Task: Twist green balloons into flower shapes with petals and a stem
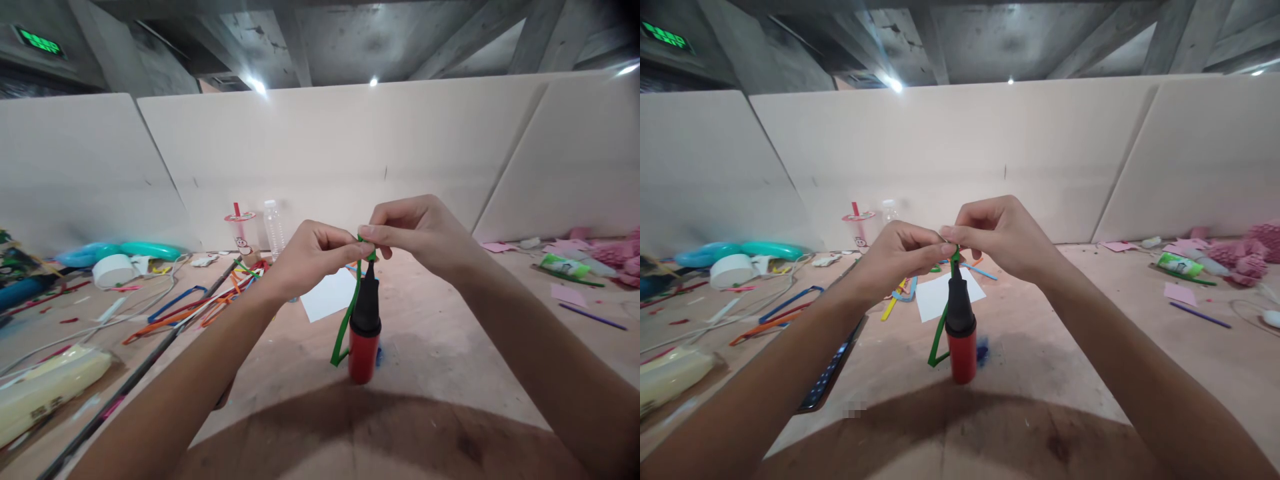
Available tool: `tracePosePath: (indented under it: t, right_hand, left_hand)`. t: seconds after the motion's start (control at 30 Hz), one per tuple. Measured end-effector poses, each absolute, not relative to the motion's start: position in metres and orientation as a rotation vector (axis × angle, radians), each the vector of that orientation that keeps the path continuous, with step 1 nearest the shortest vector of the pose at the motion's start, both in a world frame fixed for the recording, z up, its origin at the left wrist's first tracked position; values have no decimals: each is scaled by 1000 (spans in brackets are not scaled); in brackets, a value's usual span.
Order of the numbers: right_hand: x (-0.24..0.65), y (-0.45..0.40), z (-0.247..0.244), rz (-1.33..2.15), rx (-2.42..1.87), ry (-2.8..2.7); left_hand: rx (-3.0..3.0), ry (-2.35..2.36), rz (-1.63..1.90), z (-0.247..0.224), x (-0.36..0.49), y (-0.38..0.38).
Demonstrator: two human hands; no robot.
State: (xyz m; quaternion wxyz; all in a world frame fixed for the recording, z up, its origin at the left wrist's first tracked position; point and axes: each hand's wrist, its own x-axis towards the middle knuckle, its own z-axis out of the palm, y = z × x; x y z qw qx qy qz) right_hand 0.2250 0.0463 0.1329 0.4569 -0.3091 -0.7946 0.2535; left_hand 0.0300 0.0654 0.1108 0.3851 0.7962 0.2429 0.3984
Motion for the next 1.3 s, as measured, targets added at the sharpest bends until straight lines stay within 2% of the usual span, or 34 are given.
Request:
tracePosePath:
  t: [0.87, 1.3]
  right_hand:
    - [228, 31, 140, 521, -877, -2092]
    - [229, 28, 144, 520, -914, -2070]
  left_hand:
    - [2153, 624, 914, 109, 22, 71]
    - [2034, 589, 961, 106, 26, 71]
